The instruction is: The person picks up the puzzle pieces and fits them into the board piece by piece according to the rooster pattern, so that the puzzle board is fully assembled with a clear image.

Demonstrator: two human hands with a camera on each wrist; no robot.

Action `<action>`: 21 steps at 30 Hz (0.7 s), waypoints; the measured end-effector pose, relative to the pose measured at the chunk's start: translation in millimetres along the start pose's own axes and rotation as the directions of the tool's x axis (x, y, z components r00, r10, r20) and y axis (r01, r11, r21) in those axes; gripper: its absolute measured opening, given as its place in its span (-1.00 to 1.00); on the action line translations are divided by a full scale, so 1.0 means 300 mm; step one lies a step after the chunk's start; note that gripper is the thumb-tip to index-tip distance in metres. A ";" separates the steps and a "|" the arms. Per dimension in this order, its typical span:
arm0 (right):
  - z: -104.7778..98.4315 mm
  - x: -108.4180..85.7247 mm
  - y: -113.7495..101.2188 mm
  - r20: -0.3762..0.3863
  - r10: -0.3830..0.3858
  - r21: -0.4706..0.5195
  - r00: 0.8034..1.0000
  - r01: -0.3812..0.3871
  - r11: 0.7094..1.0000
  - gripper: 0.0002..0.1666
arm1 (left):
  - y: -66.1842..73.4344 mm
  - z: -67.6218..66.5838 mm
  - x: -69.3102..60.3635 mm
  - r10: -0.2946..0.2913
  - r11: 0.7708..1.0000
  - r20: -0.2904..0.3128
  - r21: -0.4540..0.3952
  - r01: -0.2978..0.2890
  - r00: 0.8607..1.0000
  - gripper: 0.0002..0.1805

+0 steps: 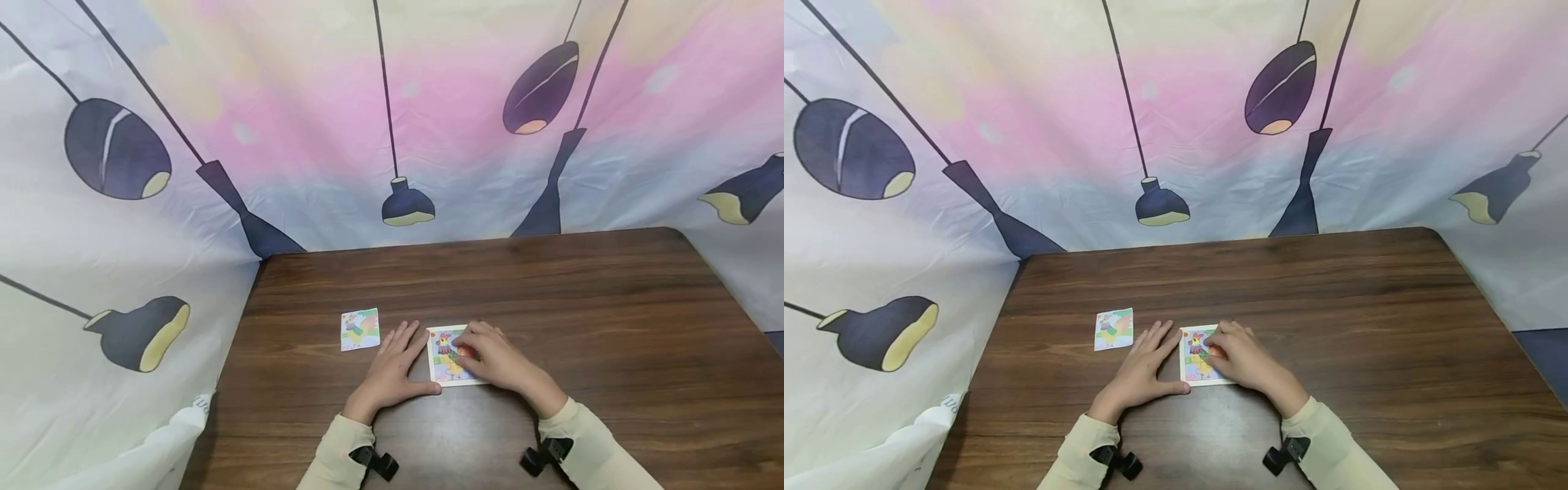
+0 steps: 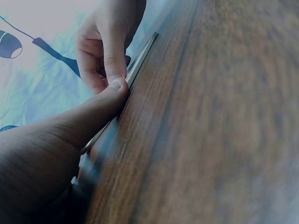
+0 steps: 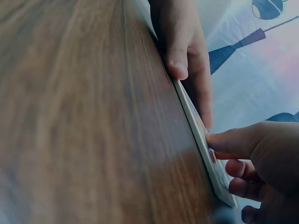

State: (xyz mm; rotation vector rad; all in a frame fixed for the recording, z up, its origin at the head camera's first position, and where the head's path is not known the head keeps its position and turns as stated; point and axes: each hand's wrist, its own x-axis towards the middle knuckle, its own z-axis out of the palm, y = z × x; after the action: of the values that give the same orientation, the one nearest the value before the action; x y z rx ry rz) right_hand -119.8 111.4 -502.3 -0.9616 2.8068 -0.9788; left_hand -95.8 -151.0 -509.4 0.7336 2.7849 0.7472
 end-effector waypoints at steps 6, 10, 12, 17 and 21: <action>0.018 -0.021 0.067 -0.235 -0.004 0.196 0.972 0.052 0.979 -0.81 | -0.003 0.026 0.029 0.034 0.999 -0.003 -0.035 -0.034 0.999 0.18; 0.044 -0.031 0.102 -0.421 0.076 0.328 0.904 0.073 0.942 -0.84 | -0.007 0.040 0.019 0.023 0.996 0.014 -0.081 -0.022 1.000 0.23; 0.055 -0.031 0.110 -0.469 0.104 0.351 0.877 0.077 0.933 -0.80 | -0.013 0.044 0.005 0.008 0.996 0.020 -0.086 -0.006 1.000 0.24; 0.076 -0.029 0.105 -0.497 0.137 0.364 0.857 0.062 0.929 -0.78 | -0.019 0.047 -0.025 0.004 0.999 0.018 -0.047 -0.003 1.000 0.29; 0.085 -0.022 0.091 -0.487 0.144 0.365 0.861 0.051 0.929 -0.79 | -0.022 0.040 -0.039 0.007 1.000 0.002 -0.008 -0.007 1.000 0.27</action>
State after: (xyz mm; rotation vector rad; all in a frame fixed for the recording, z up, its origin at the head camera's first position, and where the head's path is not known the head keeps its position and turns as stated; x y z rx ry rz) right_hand -124.1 117.6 -539.4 -0.6527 2.8176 -1.9127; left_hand -85.1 -156.7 -522.8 0.7427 2.7777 0.7581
